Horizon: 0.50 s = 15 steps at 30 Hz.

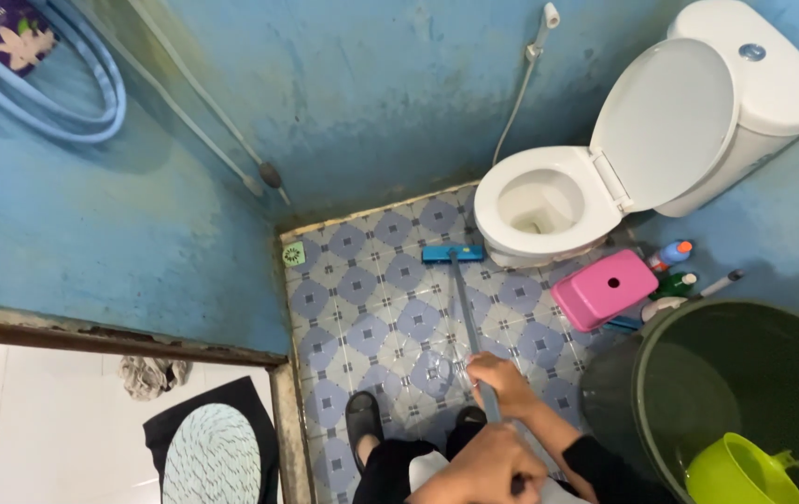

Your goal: The person mops the tiled bathroom floor using a blue flat mop, moving it back and forth across the area near the toilet, bucket, and door. The camera remains in a first-person view focused on the floor and mop head throughout the clip.

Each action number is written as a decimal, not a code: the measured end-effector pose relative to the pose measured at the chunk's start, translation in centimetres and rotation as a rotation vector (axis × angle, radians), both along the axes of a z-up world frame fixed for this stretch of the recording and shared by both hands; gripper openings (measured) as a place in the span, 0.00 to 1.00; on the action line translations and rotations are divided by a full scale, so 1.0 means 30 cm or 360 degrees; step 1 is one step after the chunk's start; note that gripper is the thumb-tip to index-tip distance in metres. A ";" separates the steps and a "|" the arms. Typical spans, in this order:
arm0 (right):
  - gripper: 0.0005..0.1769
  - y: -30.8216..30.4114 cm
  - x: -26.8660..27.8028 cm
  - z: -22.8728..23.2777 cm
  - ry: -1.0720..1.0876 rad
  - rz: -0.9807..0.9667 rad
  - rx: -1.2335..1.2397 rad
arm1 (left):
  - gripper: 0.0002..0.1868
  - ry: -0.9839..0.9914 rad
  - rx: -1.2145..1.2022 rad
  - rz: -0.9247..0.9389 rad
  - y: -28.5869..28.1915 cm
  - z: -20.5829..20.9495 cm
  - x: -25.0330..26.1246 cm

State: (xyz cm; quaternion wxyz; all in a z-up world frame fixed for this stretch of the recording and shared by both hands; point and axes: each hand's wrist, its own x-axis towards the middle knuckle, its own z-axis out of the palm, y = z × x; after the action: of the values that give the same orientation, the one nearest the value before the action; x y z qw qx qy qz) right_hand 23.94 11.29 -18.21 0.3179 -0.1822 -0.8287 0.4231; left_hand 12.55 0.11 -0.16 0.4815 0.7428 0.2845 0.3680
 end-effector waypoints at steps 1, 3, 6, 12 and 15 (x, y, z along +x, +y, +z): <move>0.11 -0.031 0.010 0.034 -0.0072 -0.0040 -0.0002 | 0.13 0.0003 -0.0177 -0.0057 -0.024 0.009 0.002; 0.09 -0.082 0.020 0.107 -0.0151 -0.0076 -0.0015 | 0.20 -0.0001 -0.0366 -0.0113 -0.057 0.053 0.004; 0.08 -0.142 0.024 0.196 -0.0089 0.0004 -0.0011 | 0.26 -0.0265 -0.0422 -0.0177 -0.095 0.098 0.004; 0.06 -0.243 0.052 0.285 -0.0307 -0.0078 -0.0052 | 0.20 -0.0213 -0.0327 -0.0366 -0.182 -0.051 0.000; 0.09 -0.255 0.070 0.309 -0.0536 -0.0102 -0.0092 | 0.15 -0.0270 -0.0659 -0.0378 -0.187 -0.058 -0.019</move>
State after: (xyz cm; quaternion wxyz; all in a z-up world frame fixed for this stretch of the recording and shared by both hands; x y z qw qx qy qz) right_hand 26.03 3.64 -8.93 0.1826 -0.2860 -0.8514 0.4000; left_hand 11.97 -5.50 -1.90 0.6854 0.6231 0.2231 0.3035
